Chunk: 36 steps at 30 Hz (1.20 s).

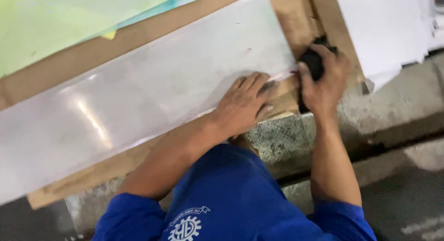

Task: Cleaning ink residue off of flexible printing plates using a cloth.

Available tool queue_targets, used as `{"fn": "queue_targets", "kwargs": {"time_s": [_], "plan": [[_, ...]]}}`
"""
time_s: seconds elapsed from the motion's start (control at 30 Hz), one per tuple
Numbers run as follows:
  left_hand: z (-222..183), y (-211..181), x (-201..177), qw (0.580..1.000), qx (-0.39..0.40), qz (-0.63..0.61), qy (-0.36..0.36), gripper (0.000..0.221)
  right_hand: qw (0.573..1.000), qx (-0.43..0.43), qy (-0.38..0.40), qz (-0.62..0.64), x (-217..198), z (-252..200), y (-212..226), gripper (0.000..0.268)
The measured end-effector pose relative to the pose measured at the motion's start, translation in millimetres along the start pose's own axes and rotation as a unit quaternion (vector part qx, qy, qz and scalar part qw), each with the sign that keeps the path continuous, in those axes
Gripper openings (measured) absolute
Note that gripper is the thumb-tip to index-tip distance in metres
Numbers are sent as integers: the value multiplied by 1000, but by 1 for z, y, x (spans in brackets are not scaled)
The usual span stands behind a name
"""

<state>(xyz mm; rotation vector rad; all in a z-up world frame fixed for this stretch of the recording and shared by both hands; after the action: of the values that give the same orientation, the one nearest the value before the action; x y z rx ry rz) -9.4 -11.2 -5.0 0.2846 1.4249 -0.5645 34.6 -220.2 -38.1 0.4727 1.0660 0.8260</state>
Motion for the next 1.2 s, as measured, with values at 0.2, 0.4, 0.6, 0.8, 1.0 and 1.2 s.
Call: {"fn": "queue_targets", "kwargs": {"time_s": [0.2, 0.4, 0.6, 0.8, 1.0, 1.2], "plan": [[-138, 78, -69, 981, -187, -23, -54, 58, 999, -23, 27, -34, 4, 3, -22, 32], [-280, 158, -101, 910, -394, 93, -86, 57, 919, 198, 35, 340, 8, 47, -1, 37], [-292, 170, -99, 907, -405, 84, -79, 58, 959, -111, 161, -205, 119, 62, 96, 64], [-291, 173, -100, 917, -388, 63, -74, 60, 947, -209, 235, -63, 249, -4, 275, 54], [-293, 180, -102, 915, -392, 62, -73, 60, 869, -326, 371, 35, 276, 2, 308, 50], [-296, 174, -103, 904, -413, 56, -95, 62, 962, -164, 208, -73, 225, 64, 190, 49]]}}
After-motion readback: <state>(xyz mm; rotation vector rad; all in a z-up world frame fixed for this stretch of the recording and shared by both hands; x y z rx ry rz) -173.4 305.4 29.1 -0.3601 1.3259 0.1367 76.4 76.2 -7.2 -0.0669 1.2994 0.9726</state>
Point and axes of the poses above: each hand's wrist, its own z-axis towards the middle knuckle, its own x-axis out of the palm, y = z × x, the point moved 5 cm from there along z, towards the middle knuckle, and after that the axes turned 7 degrees about z, right-handed, at the moved point
